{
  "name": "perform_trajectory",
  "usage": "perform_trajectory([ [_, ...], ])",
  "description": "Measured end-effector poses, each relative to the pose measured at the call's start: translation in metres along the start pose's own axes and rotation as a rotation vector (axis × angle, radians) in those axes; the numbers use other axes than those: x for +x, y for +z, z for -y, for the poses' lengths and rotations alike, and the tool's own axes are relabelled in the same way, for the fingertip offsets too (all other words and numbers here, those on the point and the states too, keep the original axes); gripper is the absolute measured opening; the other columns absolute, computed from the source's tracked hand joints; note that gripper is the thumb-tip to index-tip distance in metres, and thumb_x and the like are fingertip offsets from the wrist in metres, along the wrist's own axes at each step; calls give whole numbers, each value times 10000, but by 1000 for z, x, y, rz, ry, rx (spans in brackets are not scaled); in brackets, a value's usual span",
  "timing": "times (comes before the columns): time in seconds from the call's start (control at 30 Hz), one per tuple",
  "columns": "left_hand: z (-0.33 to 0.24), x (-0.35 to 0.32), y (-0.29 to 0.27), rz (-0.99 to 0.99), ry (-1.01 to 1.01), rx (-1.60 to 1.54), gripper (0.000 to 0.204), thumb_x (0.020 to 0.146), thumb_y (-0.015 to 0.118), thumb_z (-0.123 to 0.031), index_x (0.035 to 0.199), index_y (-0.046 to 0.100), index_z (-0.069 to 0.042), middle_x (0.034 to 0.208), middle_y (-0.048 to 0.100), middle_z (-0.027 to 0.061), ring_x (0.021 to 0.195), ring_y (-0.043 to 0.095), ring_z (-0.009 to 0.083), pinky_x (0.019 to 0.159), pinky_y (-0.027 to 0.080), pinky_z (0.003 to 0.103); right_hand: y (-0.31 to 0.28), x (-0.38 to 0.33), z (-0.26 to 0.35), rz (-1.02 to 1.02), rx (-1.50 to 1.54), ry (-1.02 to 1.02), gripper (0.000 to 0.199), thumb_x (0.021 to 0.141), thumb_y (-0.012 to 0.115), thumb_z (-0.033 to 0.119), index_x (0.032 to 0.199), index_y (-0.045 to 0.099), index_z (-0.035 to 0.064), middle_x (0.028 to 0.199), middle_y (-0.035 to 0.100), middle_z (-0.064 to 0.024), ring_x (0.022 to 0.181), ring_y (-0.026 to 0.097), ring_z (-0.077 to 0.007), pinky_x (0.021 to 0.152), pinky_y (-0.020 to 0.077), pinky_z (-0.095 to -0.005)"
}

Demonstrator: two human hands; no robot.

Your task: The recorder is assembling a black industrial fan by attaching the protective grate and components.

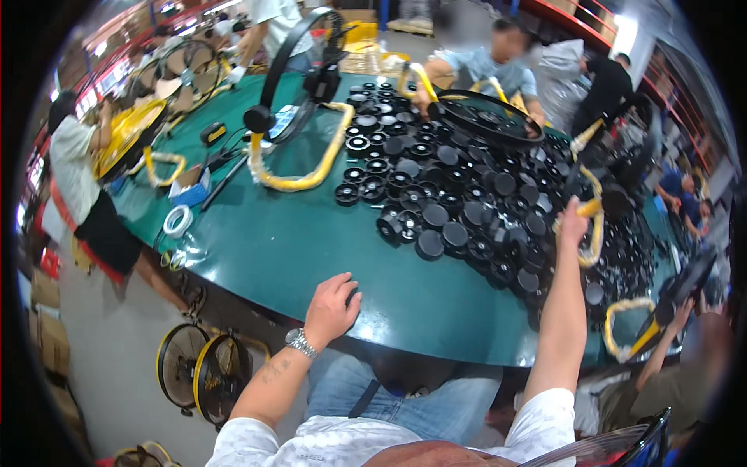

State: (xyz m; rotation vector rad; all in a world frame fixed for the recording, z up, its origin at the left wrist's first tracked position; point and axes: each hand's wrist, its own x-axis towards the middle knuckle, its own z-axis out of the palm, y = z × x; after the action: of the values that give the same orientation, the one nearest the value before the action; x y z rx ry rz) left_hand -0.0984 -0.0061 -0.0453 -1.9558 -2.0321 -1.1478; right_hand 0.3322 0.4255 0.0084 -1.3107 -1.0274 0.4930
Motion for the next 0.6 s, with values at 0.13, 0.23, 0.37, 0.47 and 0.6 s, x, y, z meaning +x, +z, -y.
perform_trajectory([
  [0.13, 2, -1, -2, -26, 23, -5, 229, 854, 693, -155, 1033, 667, -15, 1152, 654, 168, 1081, 615, 331, 946, 492, 413, -51, 35, 9, -438, -779, -371, 636, 956, 485, 596, 1026, 677, -6, 715, 664, -253, 720, 672, -426, 631, 509, -509],
  [0.23, 4, -1, -2, -25, 25, 5, 225, 859, 684, -168, 1024, 667, -16, 1143, 654, 167, 1100, 609, 321, 973, 471, 416, -110, 54, 33, -497, -1118, -793, 322, 999, 510, 324, 1301, 564, 227, 652, 603, -190, 639, 647, -368, 519, 478, -475],
  [0.37, 7, -4, 0, -31, 49, 22, 257, 873, 665, -199, 1040, 664, -3, 1130, 651, 170, 1105, 608, 314, 983, 461, 416, -154, 31, 76, -323, -948, -987, 280, 969, 620, 291, 1177, 661, 108, 723, 652, -190, 671, 653, -361, 581, 482, -475],
  [0.47, 9, -6, 1, -19, 44, 13, 266, 882, 655, -207, 1049, 657, 0, 1148, 645, 172, 1122, 601, 314, 991, 453, 425, -163, -10, 111, -232, -568, -866, 408, 924, 693, 358, 981, 694, -47, 891, 710, -219, 805, 679, -368, 723, 500, -444],
  [0.6, 11, -9, 1, -15, 37, 3, 269, 893, 646, -218, 1053, 655, -2, 1169, 639, 173, 1138, 596, 313, 996, 447, 431, -174, -79, 149, -140, -409, -619, 306, 939, 685, 244, 1074, 697, -31, 961, 716, -190, 883, 686, -289, 793, 507, -377],
])
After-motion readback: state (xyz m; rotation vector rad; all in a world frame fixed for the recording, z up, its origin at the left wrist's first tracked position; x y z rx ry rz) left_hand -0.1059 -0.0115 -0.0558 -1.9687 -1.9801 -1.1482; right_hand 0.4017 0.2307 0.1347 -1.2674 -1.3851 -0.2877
